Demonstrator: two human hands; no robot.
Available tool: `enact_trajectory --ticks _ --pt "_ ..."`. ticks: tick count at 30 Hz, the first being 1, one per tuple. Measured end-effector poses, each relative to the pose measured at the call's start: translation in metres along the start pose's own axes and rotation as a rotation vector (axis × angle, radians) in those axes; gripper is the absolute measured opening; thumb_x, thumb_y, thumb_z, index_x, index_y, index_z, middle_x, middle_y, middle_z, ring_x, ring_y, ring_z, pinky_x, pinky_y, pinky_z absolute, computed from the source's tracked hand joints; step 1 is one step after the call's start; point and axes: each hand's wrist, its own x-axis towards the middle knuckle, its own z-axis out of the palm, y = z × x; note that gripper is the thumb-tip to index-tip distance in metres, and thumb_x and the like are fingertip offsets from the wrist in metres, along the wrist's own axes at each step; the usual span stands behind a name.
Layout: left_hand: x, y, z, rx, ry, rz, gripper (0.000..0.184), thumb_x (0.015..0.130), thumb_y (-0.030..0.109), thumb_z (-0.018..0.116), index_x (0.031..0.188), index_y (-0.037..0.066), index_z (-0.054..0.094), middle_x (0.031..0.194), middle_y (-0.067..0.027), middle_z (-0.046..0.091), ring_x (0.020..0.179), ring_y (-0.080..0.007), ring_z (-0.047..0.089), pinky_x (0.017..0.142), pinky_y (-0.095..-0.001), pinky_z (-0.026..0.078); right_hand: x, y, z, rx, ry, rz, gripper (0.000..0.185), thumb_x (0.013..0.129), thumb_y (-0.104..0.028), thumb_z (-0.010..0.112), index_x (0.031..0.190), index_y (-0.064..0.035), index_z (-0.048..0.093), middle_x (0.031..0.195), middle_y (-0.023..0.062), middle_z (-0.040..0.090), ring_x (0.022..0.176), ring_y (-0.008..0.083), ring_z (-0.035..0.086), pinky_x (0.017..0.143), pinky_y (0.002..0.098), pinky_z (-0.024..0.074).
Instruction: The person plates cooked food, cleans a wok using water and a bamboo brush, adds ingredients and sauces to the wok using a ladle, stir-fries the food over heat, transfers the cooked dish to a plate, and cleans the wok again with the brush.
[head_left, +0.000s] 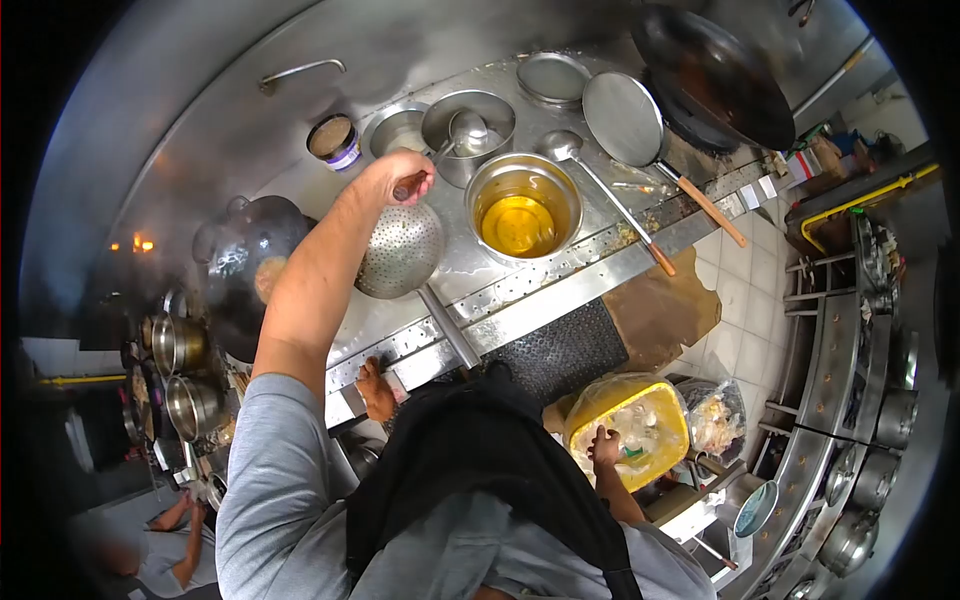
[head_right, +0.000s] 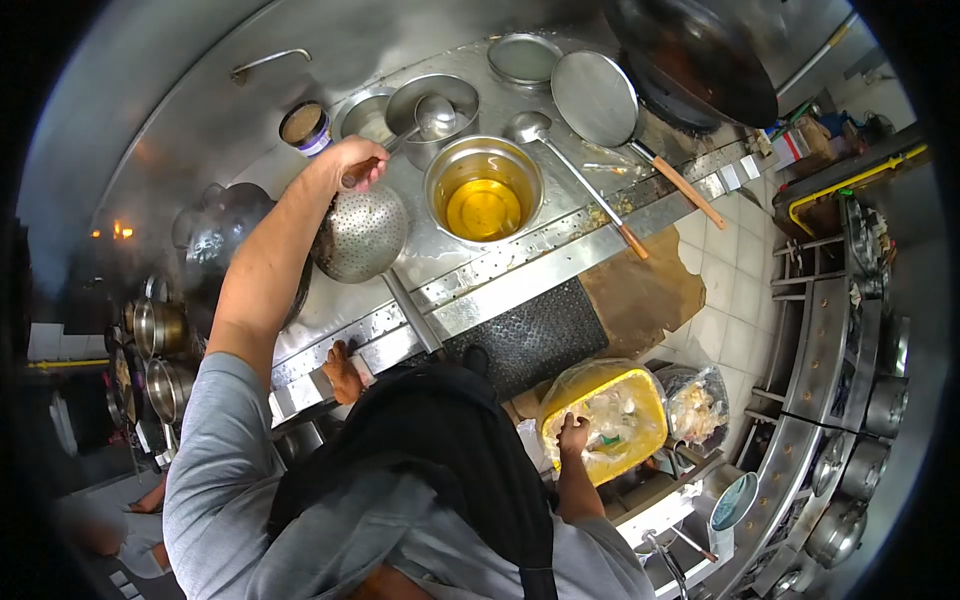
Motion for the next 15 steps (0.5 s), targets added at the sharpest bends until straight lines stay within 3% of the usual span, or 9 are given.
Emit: enact_trajectory --ticks 2,5,9,13,15 --pt "0.004 0.0 -0.006 -0.2 -0.13 -0.081 0.024 0.1 0.022 0.052 0.077 0.015 0.05 0.067 0.006 0.056 0.053 -0.0051 0.052 0.045 -0.0232 0.039 -0.001 -0.003 0.002 0.002 0.001 0.009 0.052 0.1 -0.042 0.058 0.134 -0.0084 0.039 0.083 0.0097 0.06 0.056 0.019 0.057 0.045 0.033 0.045" --pt "0.01 -0.023 -0.007 -0.541 -0.248 -0.018 0.024 0.102 0.023 0.05 0.079 0.015 0.051 0.069 0.0076 0.055 0.053 -0.0047 0.052 0.045 -0.0222 0.039 -0.009 -0.016 0.006 0.03 -0.009 -0.011 0.052 0.1 -0.042 0.059 0.134 -0.0085 0.039 0.086 0.0104 0.061 0.057 0.0193 0.058 0.046 0.0339 0.0463" --pt "-0.02 -0.06 0.007 -0.58 -0.247 0.112 0.023 0.102 0.021 0.05 0.079 0.015 0.048 0.067 0.0064 0.053 0.052 -0.0055 0.048 0.044 -0.0222 0.038 -0.015 -0.024 0.016 0.048 -0.005 -0.067 0.052 0.1 -0.042 0.059 0.134 -0.0083 0.039 0.089 0.0109 0.062 0.059 0.0195 0.059 0.047 0.0344 0.0471" --pt "-0.062 -0.092 0.0 -0.718 -0.202 0.223 0.009 0.101 0.018 0.054 0.095 0.017 0.047 0.069 0.0049 0.052 0.053 -0.0073 0.047 0.044 -0.0246 0.036 -0.032 -0.031 0.026 0.001 0.0 -0.102 0.052 0.1 -0.043 0.059 0.134 -0.0084 0.039 0.09 0.011 0.062 0.059 0.0195 0.059 0.047 0.0344 0.0469" --pt "-0.092 -0.108 -0.013 -0.788 -0.241 0.262 0.011 0.101 0.016 0.054 0.104 0.019 0.044 0.07 0.0041 0.052 0.053 -0.0079 0.047 0.044 -0.0253 0.035 -0.042 -0.03 0.032 -0.02 -0.006 -0.114 0.052 0.1 -0.043 0.059 0.134 -0.0084 0.039 0.09 0.011 0.062 0.059 0.0196 0.059 0.047 0.0345 0.0469"
